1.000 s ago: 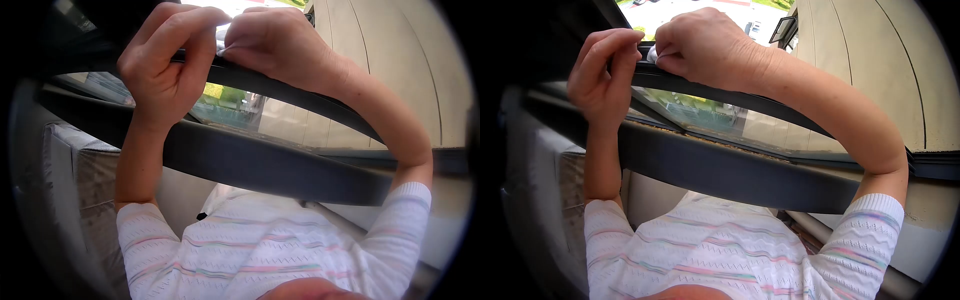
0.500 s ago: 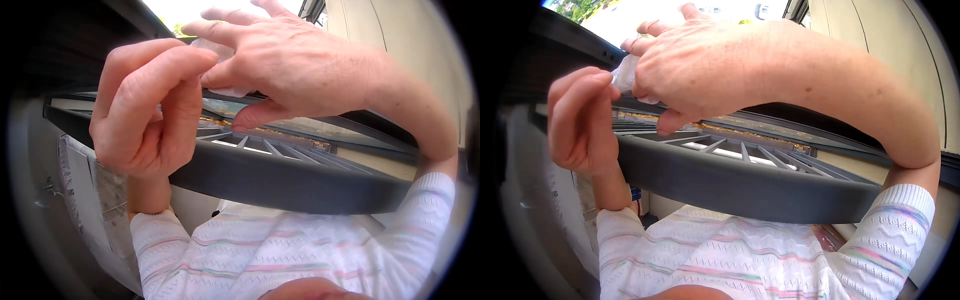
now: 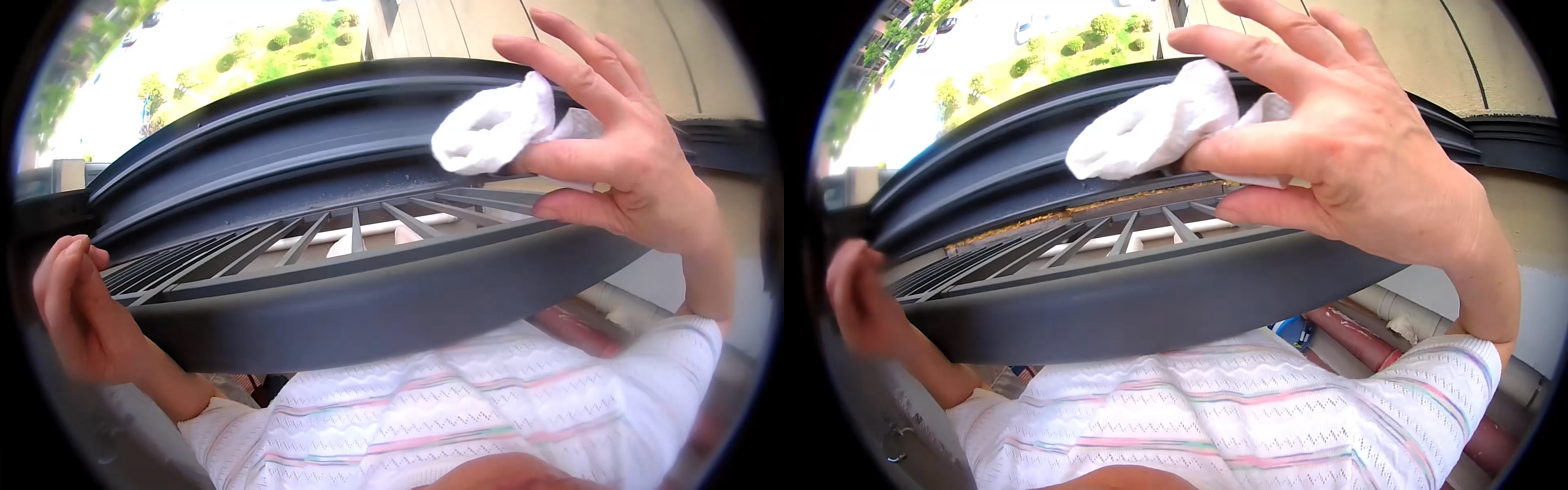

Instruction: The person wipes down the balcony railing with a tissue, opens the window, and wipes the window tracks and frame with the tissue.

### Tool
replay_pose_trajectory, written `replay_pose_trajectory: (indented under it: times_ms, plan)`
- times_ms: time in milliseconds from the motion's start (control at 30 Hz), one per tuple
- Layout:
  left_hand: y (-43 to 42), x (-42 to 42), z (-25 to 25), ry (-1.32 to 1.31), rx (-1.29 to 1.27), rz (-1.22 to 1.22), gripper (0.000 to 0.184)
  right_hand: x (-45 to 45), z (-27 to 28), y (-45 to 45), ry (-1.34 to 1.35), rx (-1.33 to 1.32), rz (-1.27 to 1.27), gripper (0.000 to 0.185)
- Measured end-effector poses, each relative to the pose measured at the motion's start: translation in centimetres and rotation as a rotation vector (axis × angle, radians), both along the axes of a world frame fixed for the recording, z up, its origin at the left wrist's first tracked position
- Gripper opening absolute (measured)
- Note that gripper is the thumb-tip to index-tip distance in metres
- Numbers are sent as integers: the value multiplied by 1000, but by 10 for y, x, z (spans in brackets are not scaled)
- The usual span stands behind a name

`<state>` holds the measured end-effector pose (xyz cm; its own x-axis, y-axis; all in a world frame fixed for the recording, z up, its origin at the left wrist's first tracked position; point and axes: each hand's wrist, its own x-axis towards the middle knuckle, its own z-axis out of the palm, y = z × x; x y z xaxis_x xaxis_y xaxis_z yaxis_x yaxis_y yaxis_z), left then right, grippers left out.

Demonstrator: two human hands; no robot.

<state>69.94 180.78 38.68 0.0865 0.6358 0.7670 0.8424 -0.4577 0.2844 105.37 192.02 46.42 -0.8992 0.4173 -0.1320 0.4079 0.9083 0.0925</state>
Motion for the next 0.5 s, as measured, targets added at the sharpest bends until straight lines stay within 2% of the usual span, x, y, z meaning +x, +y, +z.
replay_pose_trajectory:
  times_ms: [100, 200, 300, 367, 500]
  plan:
    - [-2, -2, -10, -17, 16, 49, 13, 44, -7, -9, -21, -99, -191, 36]
    - [-3, -8, -14, -28, 7, 48, 13, 57, -14, -5, 47, -265, -227, 36]
    - [-4, -8, -18, -46, -44, 6, 14, 59, -27, 5, 324, -571, -205, 29]
    - [-4, -11, -20, -44, -67, 25, 14, 59, -26, 7, 435, -673, -219, 25]
    - [-11, -21, -28, -76, -59, 94, 15, 48, -31, 3, 410, -509, -236, 27]
